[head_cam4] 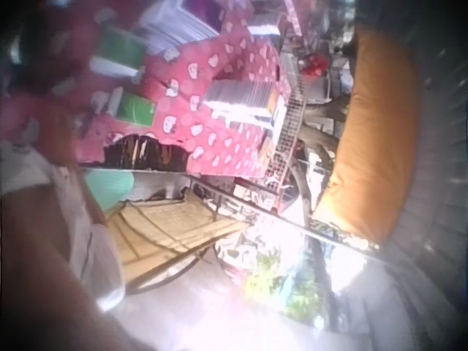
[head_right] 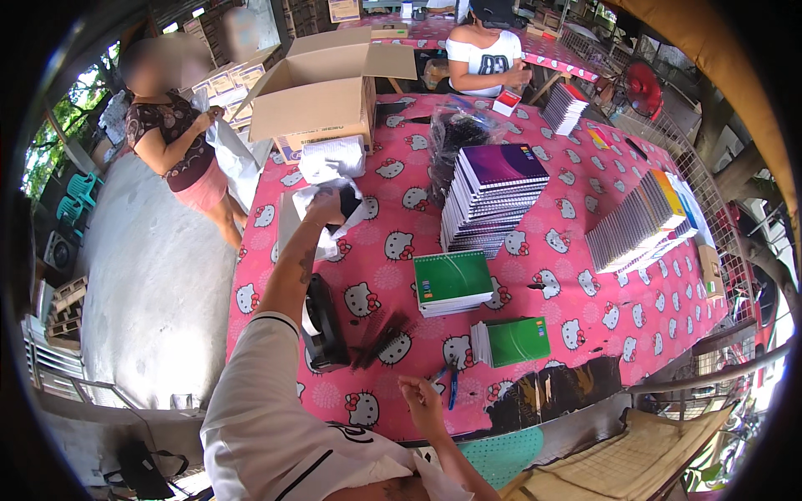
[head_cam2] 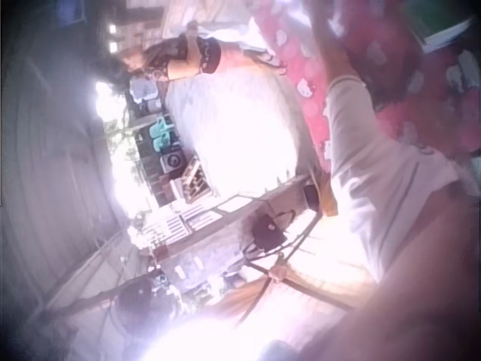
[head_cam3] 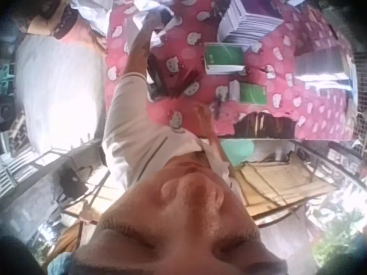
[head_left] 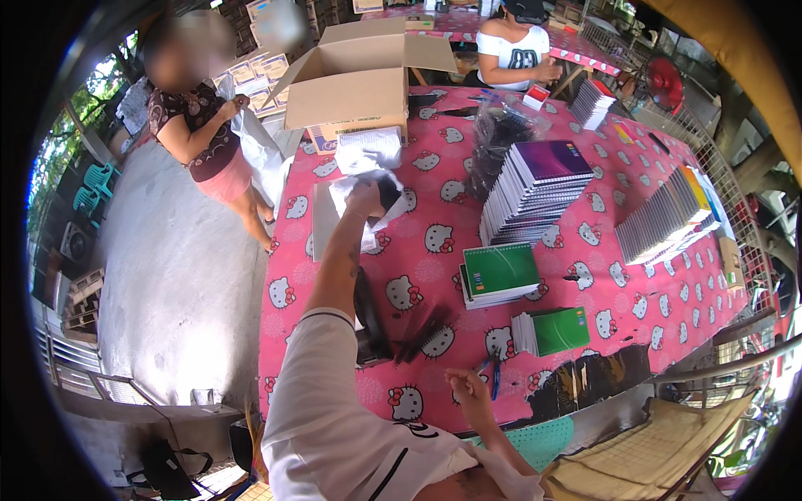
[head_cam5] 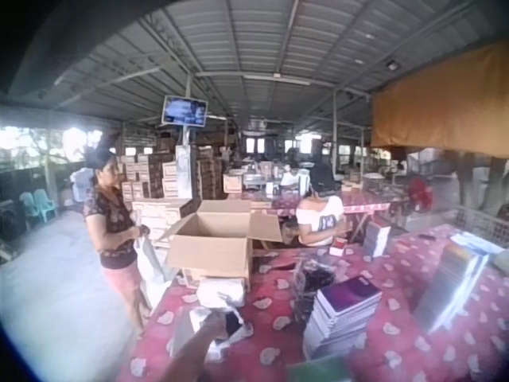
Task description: The person takes stacks of green notebooks from a cardboard box and places them on a table. They then use a handheld device to apply a small tag or staple to the edge of each notebook individually, creating a new stack of processed notebooks.
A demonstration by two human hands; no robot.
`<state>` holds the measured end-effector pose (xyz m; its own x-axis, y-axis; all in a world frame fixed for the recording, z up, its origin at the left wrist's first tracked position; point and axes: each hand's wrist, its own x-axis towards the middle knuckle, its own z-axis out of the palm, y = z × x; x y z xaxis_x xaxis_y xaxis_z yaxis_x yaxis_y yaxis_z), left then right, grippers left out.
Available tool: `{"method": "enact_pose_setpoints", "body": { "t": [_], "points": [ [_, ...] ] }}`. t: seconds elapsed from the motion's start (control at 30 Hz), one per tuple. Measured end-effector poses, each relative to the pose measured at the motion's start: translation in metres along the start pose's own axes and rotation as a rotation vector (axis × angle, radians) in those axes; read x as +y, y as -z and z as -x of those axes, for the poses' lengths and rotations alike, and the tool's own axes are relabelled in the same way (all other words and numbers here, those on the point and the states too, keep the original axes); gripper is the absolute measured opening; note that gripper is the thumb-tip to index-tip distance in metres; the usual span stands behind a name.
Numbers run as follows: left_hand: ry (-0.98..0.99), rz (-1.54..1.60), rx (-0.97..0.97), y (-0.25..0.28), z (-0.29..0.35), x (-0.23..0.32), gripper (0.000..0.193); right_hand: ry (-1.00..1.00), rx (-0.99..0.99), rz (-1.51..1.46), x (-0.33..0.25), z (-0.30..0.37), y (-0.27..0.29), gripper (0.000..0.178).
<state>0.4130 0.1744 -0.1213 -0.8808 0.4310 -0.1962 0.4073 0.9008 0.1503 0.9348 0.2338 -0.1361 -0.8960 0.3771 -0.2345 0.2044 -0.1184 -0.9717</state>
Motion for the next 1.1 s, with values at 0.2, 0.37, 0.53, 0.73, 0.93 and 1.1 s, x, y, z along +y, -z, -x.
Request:
{"method": "enact_pose_setpoints", "body": {
  "t": [0.2,0.37,0.53,0.73,0.93,1.1],
  "points": [
    [-0.375,0.106,0.295,-0.036,0.017,-0.033,0.059,-0.016,-0.109,-0.097,-0.006,-0.019,-0.028,0.026],
    [-0.321,0.334,0.44,0.012,0.082,-0.063,0.066,0.127,-0.279,-0.149,-0.013,-0.071,-0.06,0.032],
    [-0.49,0.568,0.59,0.066,0.156,-0.024,0.052,0.216,-0.202,-0.458,-0.044,-0.181,-0.093,0.053],
    [-0.567,0.964,0.387,0.109,0.278,0.032,0.04,0.22,-0.384,-0.781,-0.122,-0.183,-0.124,0.042],
    [-0.66,1.267,0.648,0.136,0.373,0.058,0.034,0.352,-0.082,-0.805,-0.166,-0.108,-0.133,0.033],
    [-0.816,2.253,0.145,0.144,0.433,0.063,0.052,0.185,0.004,-0.773,-0.124,-0.091,-0.074,0.036]
  ]
}}
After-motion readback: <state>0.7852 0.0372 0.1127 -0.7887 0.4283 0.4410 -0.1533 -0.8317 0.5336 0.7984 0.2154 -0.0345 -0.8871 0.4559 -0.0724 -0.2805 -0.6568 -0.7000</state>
